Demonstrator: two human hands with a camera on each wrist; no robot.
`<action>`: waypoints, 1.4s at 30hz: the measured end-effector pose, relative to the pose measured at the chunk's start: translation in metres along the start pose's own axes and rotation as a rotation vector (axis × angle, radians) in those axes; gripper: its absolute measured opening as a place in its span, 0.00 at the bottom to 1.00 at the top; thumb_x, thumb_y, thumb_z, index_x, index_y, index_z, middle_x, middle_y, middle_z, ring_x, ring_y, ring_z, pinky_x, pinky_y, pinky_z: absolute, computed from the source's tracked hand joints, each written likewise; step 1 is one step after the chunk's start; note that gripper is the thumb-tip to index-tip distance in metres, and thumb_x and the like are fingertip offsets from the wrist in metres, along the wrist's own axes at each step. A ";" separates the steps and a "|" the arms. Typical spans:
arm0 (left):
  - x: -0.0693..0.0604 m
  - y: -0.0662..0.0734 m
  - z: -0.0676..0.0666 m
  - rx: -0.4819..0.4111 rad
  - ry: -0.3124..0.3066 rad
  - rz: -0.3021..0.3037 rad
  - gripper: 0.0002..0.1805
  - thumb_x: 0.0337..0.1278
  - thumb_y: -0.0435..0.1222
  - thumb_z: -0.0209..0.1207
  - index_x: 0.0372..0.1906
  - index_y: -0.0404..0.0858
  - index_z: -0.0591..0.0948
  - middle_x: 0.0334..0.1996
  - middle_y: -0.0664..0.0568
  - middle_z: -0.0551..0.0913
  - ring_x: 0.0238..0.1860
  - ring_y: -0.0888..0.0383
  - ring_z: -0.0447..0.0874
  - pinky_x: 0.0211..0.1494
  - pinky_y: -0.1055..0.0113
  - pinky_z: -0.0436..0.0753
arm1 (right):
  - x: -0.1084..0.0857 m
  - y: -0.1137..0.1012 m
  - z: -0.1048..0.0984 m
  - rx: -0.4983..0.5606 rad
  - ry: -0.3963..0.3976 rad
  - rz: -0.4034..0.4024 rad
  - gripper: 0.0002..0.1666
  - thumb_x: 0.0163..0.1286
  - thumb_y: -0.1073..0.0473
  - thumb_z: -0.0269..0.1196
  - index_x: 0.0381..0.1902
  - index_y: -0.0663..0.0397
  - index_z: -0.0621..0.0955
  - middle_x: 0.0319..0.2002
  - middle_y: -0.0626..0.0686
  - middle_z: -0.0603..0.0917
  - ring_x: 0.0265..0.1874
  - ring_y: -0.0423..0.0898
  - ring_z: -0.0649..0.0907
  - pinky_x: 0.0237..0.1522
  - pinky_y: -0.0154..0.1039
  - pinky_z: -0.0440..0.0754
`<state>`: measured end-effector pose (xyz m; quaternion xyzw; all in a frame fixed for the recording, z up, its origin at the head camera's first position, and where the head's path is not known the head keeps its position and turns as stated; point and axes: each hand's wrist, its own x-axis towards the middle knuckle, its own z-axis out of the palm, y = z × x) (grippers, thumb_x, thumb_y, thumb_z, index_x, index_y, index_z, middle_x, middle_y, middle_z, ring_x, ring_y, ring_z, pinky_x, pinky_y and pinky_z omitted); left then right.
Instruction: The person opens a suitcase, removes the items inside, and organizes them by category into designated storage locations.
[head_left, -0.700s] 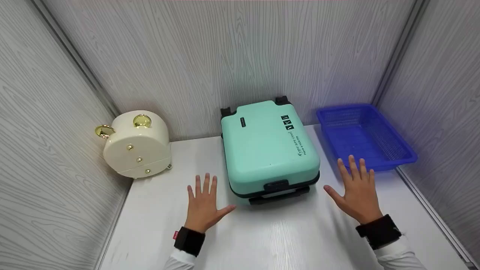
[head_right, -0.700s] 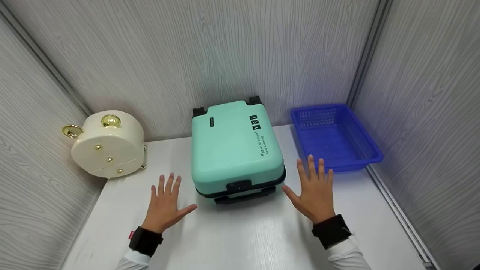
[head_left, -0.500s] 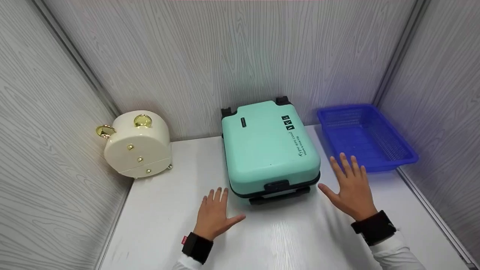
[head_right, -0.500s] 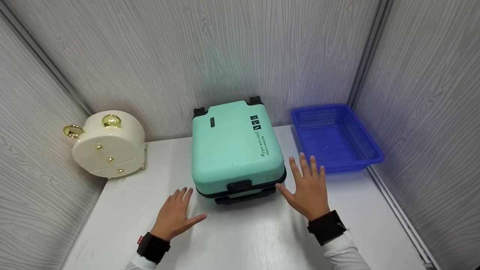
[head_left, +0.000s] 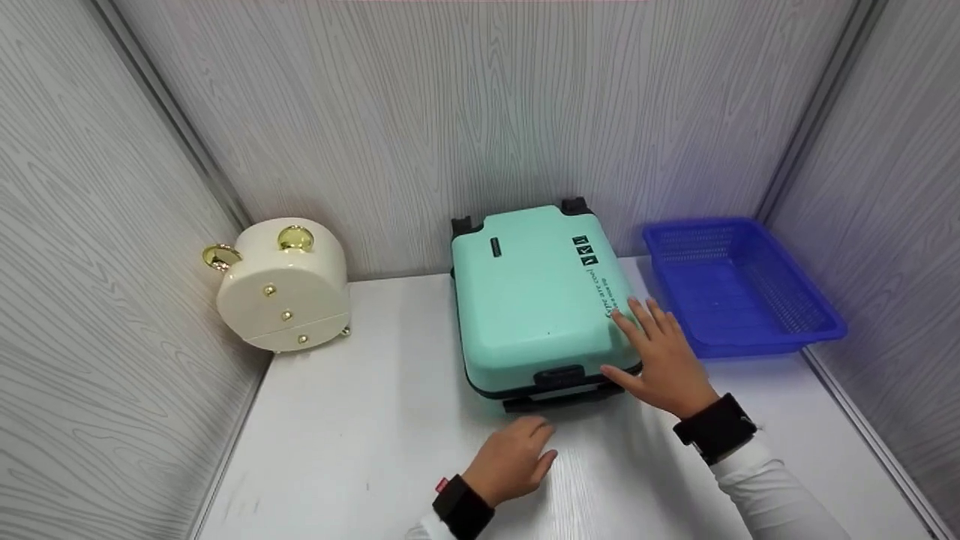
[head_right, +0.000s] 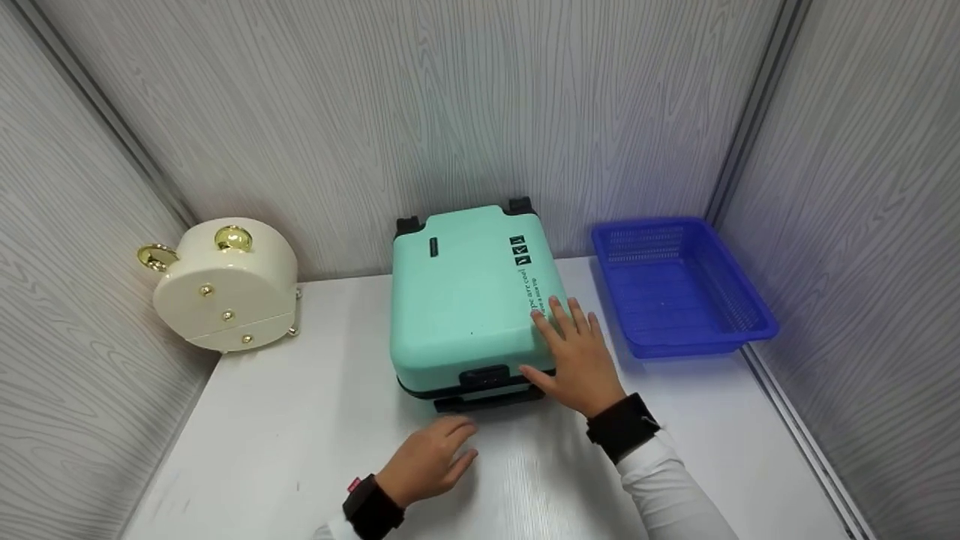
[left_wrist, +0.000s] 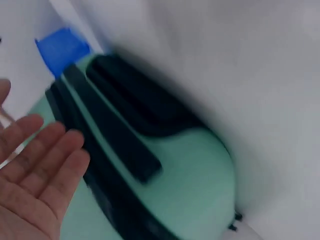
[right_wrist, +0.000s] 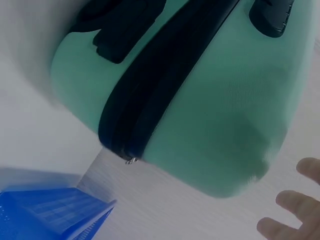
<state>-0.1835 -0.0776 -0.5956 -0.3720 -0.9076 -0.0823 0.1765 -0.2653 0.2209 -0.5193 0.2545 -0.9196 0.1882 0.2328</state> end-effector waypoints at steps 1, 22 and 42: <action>0.006 0.004 0.005 0.026 0.004 0.023 0.17 0.75 0.44 0.66 0.58 0.38 0.86 0.55 0.49 0.88 0.58 0.55 0.89 0.63 0.64 0.87 | 0.003 0.000 0.001 0.008 -0.008 -0.015 0.55 0.63 0.41 0.79 0.81 0.58 0.72 0.81 0.69 0.67 0.81 0.75 0.63 0.77 0.78 0.62; 0.060 0.025 0.055 0.307 -0.112 -0.152 0.29 0.75 0.52 0.65 0.68 0.36 0.82 0.59 0.47 0.85 0.58 0.52 0.86 0.59 0.60 0.87 | 0.022 0.015 0.017 -0.005 -0.103 -0.106 0.50 0.69 0.43 0.75 0.80 0.61 0.72 0.79 0.71 0.70 0.79 0.74 0.68 0.78 0.72 0.67; 0.031 0.005 0.054 0.262 -0.033 -0.146 0.13 0.76 0.43 0.62 0.56 0.41 0.83 0.38 0.54 0.88 0.38 0.56 0.88 0.50 0.61 0.88 | 0.004 -0.016 0.027 -0.092 0.022 -0.125 0.48 0.69 0.42 0.74 0.77 0.65 0.75 0.76 0.71 0.75 0.76 0.72 0.73 0.74 0.69 0.73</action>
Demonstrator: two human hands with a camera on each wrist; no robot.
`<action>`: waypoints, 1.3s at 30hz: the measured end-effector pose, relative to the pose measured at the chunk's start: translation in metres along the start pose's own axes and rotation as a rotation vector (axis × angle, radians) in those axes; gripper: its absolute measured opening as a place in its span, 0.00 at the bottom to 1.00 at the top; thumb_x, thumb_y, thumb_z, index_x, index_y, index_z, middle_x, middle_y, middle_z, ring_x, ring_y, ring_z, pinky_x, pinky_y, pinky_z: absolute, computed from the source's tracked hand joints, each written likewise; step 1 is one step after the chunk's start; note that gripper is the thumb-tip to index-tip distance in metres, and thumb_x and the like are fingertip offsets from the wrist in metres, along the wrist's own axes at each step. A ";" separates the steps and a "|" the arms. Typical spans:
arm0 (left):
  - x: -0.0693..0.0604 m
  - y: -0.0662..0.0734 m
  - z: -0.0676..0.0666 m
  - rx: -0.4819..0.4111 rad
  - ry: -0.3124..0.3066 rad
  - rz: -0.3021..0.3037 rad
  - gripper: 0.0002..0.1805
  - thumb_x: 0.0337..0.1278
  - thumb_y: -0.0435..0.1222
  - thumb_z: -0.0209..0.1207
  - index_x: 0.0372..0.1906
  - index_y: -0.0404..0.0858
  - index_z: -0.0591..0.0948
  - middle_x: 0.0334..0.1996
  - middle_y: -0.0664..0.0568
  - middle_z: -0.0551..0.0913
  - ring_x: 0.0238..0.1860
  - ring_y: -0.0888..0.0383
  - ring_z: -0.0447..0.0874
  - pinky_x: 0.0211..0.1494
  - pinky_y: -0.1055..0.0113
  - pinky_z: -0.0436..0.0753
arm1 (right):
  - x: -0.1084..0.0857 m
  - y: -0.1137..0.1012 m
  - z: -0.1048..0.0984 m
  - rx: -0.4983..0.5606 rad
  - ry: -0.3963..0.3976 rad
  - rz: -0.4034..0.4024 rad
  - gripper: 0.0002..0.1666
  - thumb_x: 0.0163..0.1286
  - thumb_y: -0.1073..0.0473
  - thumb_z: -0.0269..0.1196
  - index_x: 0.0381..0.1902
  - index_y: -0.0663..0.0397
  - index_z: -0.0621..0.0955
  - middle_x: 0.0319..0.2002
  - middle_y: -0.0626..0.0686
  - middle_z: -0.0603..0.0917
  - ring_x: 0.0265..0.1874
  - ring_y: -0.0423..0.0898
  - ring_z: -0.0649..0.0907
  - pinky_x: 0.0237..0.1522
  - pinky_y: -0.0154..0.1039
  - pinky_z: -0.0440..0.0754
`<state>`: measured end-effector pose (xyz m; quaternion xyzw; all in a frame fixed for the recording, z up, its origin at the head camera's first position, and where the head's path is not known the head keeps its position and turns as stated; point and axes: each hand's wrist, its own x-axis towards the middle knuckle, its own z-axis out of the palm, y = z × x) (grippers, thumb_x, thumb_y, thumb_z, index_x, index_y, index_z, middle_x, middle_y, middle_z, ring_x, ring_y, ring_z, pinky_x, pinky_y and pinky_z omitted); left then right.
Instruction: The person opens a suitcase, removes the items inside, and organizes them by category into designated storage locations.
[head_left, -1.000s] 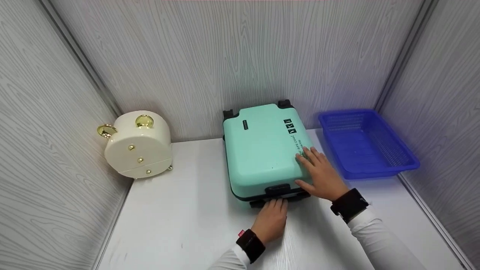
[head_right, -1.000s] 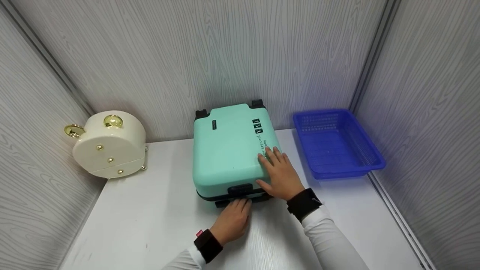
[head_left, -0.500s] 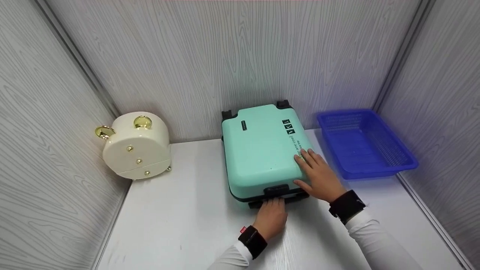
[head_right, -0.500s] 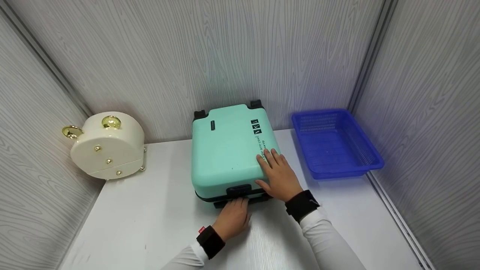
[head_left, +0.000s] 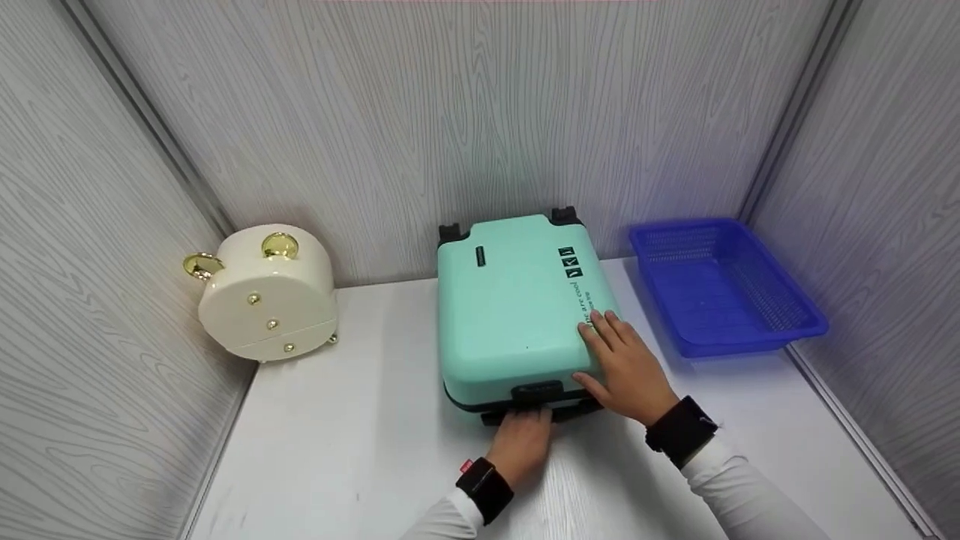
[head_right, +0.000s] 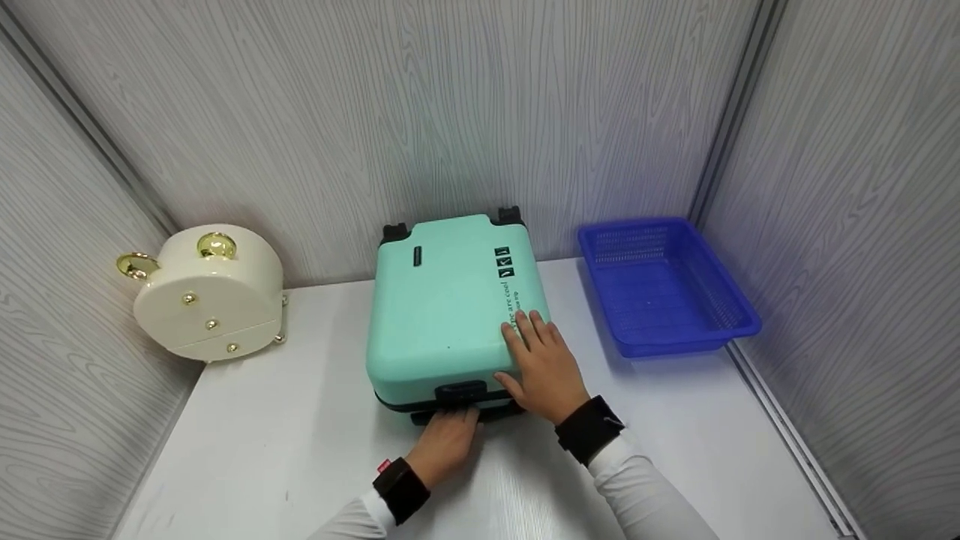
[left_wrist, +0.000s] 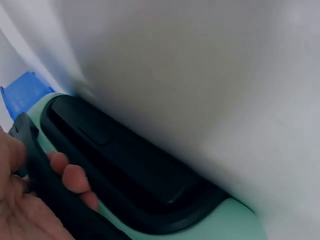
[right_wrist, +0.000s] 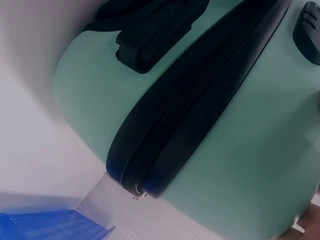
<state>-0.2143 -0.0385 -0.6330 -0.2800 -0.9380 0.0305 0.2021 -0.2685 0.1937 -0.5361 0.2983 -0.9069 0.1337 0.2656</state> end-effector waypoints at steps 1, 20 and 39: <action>-0.002 -0.003 0.000 -0.008 -0.001 0.008 0.13 0.76 0.43 0.62 0.55 0.41 0.83 0.37 0.54 0.88 0.38 0.56 0.87 0.48 0.61 0.88 | 0.000 -0.003 0.001 -0.004 0.000 0.005 0.48 0.70 0.42 0.74 0.76 0.65 0.75 0.76 0.71 0.75 0.76 0.71 0.73 0.74 0.69 0.73; -0.011 -0.039 0.002 -0.158 -0.055 -0.019 0.08 0.81 0.41 0.60 0.49 0.42 0.87 0.35 0.54 0.89 0.35 0.55 0.88 0.42 0.59 0.87 | -0.015 0.051 0.019 0.683 0.109 0.676 0.17 0.84 0.64 0.59 0.62 0.69 0.84 0.58 0.68 0.88 0.55 0.52 0.87 0.58 0.34 0.81; -0.005 -0.035 0.002 -0.252 -0.048 -0.052 0.09 0.80 0.40 0.61 0.50 0.42 0.88 0.31 0.52 0.89 0.29 0.54 0.88 0.36 0.59 0.87 | -0.025 0.063 0.062 0.837 -0.036 0.808 0.15 0.82 0.68 0.60 0.58 0.74 0.83 0.48 0.63 0.89 0.40 0.38 0.83 0.43 0.28 0.82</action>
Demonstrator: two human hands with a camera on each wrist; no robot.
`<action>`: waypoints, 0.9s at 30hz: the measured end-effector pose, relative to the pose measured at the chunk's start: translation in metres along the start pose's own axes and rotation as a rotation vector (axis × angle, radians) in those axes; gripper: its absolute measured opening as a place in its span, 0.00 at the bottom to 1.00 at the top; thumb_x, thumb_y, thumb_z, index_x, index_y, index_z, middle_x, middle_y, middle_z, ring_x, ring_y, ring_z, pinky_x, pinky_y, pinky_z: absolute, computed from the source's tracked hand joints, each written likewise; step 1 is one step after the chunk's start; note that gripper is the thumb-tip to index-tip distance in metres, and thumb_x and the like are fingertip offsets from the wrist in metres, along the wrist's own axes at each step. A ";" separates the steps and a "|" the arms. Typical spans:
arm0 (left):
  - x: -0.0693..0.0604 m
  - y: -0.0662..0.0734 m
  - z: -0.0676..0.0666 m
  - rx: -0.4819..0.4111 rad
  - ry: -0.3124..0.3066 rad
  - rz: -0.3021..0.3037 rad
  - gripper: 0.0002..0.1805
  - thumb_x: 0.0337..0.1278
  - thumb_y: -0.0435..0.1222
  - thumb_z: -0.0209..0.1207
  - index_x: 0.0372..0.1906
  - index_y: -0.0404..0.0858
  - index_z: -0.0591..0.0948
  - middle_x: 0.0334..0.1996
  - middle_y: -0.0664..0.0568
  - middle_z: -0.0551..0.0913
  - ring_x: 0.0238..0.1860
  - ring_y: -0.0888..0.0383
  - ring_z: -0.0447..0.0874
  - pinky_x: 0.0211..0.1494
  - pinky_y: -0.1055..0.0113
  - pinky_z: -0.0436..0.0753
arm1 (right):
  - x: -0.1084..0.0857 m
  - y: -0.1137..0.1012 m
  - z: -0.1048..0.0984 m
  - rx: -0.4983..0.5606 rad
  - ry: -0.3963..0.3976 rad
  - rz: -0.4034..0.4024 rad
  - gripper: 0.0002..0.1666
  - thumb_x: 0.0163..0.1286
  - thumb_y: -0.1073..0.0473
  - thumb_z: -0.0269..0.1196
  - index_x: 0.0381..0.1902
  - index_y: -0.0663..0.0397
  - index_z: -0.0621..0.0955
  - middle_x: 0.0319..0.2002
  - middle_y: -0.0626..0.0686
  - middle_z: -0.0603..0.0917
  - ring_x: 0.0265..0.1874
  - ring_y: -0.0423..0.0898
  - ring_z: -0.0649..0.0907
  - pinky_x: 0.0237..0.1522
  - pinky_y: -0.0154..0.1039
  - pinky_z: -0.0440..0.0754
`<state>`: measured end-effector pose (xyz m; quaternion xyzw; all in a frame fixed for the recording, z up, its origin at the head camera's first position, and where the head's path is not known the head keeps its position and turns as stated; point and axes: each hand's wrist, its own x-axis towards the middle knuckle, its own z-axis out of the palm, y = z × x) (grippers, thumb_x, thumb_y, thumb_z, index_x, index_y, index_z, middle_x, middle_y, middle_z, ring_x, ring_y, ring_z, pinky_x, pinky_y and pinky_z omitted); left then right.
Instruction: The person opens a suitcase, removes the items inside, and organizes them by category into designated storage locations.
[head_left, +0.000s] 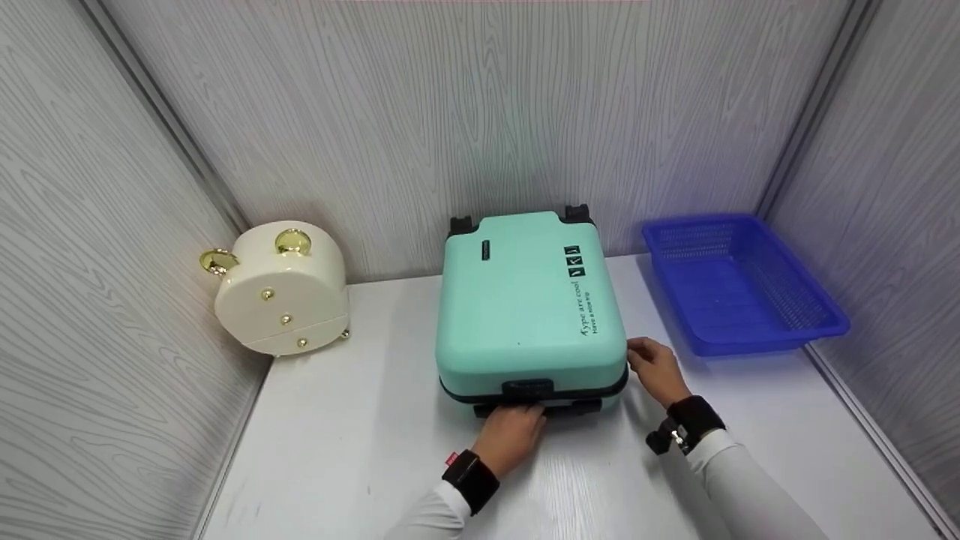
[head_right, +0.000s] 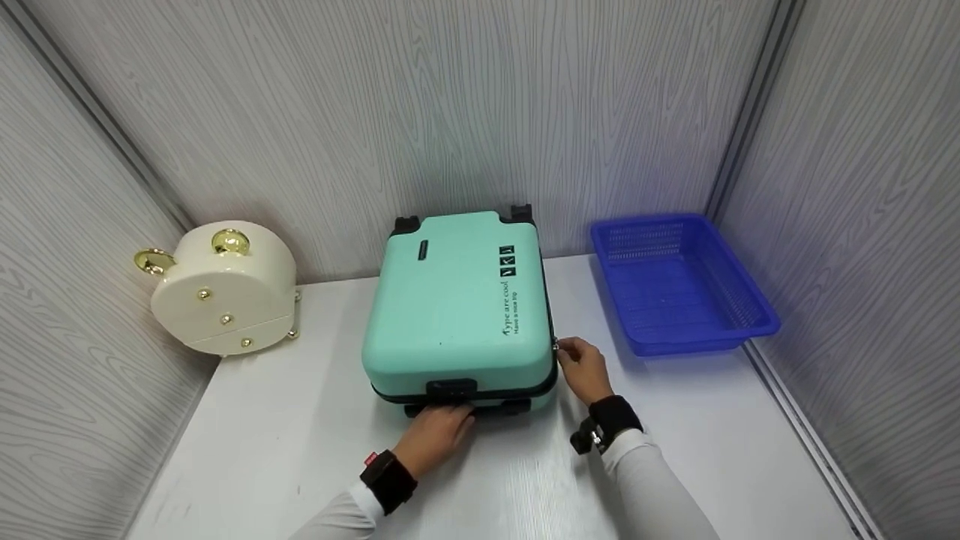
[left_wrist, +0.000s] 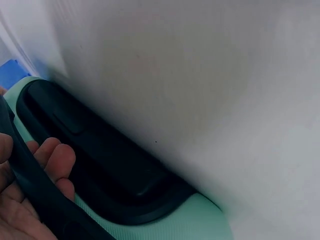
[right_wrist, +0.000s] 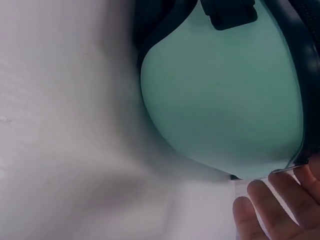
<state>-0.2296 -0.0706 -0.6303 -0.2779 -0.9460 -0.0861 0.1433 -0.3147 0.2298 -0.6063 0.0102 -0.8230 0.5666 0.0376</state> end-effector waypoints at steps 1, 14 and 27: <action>0.000 0.000 -0.001 -0.005 -0.008 -0.001 0.09 0.80 0.40 0.61 0.50 0.42 0.88 0.31 0.52 0.90 0.30 0.54 0.88 0.37 0.59 0.87 | 0.000 0.001 -0.001 -0.005 -0.007 -0.008 0.15 0.82 0.68 0.60 0.58 0.74 0.83 0.48 0.63 0.89 0.40 0.38 0.83 0.43 0.28 0.82; 0.001 0.002 -0.003 0.027 -0.002 -0.023 0.09 0.80 0.41 0.60 0.46 0.42 0.87 0.32 0.51 0.89 0.30 0.52 0.88 0.37 0.57 0.87 | -0.013 -0.004 -0.015 -0.492 -0.044 -0.321 0.09 0.81 0.69 0.60 0.45 0.68 0.87 0.35 0.62 0.90 0.31 0.50 0.85 0.36 0.47 0.82; 0.002 0.005 -0.004 0.008 -0.037 -0.058 0.10 0.81 0.42 0.61 0.45 0.42 0.88 0.30 0.52 0.89 0.29 0.54 0.88 0.37 0.58 0.87 | -0.068 -0.012 -0.013 -0.711 0.034 -0.556 0.06 0.75 0.71 0.67 0.35 0.60 0.82 0.24 0.53 0.84 0.23 0.49 0.84 0.28 0.46 0.81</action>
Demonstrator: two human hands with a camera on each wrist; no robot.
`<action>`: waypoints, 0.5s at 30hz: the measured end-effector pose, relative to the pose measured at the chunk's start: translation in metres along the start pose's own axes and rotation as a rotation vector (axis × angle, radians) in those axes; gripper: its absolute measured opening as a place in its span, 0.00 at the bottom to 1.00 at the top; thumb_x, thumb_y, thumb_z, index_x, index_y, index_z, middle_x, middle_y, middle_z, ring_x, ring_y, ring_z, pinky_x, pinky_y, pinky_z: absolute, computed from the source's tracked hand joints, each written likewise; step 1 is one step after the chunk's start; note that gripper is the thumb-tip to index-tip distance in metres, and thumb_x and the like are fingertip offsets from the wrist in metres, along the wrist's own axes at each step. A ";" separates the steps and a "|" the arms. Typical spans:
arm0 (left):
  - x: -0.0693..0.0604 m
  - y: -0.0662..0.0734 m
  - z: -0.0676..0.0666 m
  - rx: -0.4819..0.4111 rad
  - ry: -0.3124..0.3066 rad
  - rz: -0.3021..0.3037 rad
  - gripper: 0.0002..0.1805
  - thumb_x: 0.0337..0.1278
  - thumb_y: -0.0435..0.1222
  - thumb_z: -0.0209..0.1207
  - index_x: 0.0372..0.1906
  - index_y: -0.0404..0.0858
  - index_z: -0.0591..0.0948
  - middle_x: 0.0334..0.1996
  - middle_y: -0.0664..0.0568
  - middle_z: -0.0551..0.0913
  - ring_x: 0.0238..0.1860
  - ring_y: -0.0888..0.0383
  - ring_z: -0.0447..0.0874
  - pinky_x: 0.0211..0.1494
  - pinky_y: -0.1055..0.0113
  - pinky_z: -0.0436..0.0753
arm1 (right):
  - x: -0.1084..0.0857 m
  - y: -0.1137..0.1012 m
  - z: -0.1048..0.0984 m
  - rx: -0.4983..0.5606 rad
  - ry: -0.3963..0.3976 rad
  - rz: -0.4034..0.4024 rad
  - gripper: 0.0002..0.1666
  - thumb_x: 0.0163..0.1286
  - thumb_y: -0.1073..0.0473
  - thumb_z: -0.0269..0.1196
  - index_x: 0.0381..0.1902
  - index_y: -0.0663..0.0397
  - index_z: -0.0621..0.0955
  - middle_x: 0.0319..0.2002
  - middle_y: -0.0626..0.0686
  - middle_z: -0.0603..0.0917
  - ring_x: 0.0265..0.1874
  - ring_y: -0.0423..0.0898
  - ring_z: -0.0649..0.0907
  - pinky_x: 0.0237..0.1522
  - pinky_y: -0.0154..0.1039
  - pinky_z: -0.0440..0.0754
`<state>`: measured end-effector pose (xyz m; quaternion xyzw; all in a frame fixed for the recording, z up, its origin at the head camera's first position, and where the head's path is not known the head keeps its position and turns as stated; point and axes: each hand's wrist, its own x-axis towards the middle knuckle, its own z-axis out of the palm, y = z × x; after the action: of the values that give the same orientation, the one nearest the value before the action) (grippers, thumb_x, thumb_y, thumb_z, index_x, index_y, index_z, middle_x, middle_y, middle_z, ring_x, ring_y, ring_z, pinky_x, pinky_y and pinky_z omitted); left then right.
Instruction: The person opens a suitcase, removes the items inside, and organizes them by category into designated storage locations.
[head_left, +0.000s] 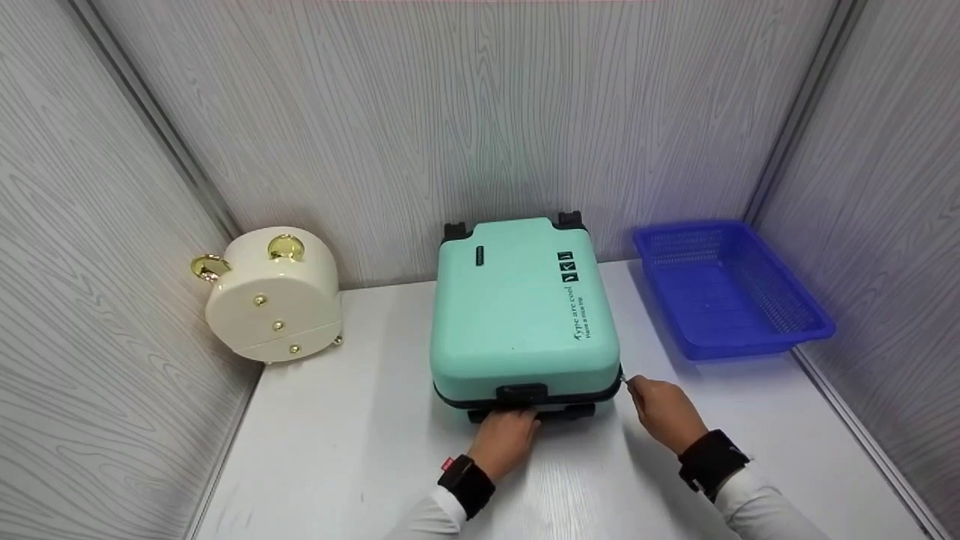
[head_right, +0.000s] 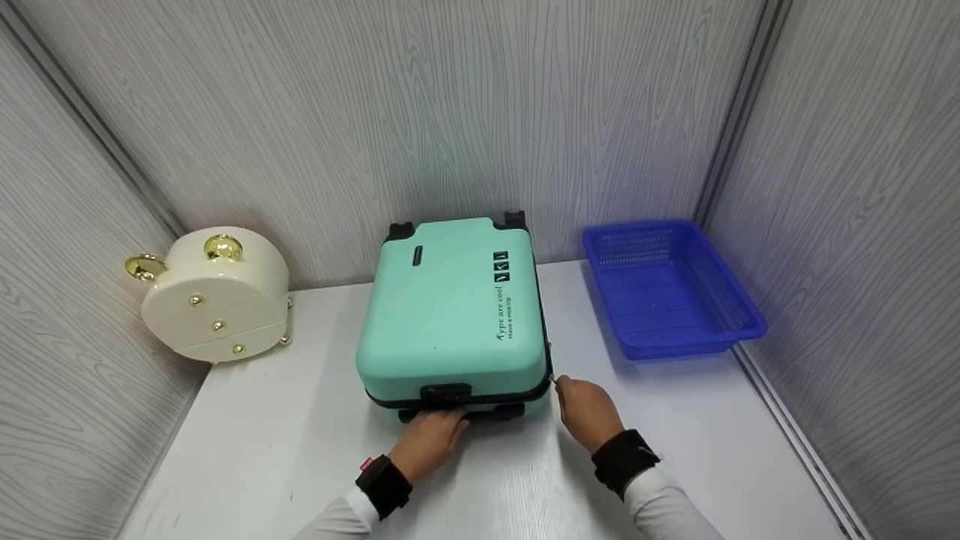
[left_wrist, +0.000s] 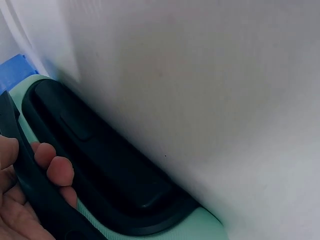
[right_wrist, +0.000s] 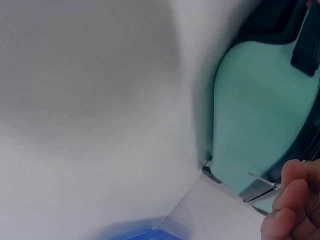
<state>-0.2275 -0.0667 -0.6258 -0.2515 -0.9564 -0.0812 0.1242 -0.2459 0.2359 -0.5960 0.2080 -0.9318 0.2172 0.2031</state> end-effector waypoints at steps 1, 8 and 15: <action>0.000 0.000 0.000 -0.003 -0.002 0.000 0.10 0.81 0.42 0.61 0.45 0.42 0.88 0.30 0.52 0.89 0.29 0.54 0.88 0.37 0.57 0.87 | -0.003 -0.002 0.001 -0.009 0.017 -0.012 0.07 0.74 0.71 0.67 0.35 0.59 0.82 0.23 0.52 0.83 0.22 0.48 0.83 0.27 0.45 0.80; 0.000 -0.001 -0.001 -0.034 -0.034 -0.011 0.10 0.82 0.42 0.59 0.45 0.42 0.88 0.30 0.52 0.89 0.30 0.53 0.88 0.37 0.57 0.87 | -0.017 -0.020 0.012 -0.040 0.107 -0.136 0.10 0.69 0.73 0.71 0.34 0.58 0.81 0.20 0.49 0.81 0.19 0.46 0.81 0.23 0.42 0.78; 0.002 -0.006 0.000 -0.057 -0.064 0.000 0.12 0.84 0.42 0.57 0.47 0.42 0.87 0.29 0.52 0.88 0.30 0.54 0.88 0.38 0.57 0.88 | -0.016 -0.044 0.024 -0.035 0.070 -0.175 0.14 0.70 0.73 0.70 0.34 0.55 0.76 0.18 0.48 0.78 0.18 0.45 0.80 0.21 0.41 0.76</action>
<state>-0.2324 -0.0711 -0.6261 -0.2573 -0.9572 -0.1001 0.0864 -0.2189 0.1929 -0.6090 0.2771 -0.9062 0.1893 0.2572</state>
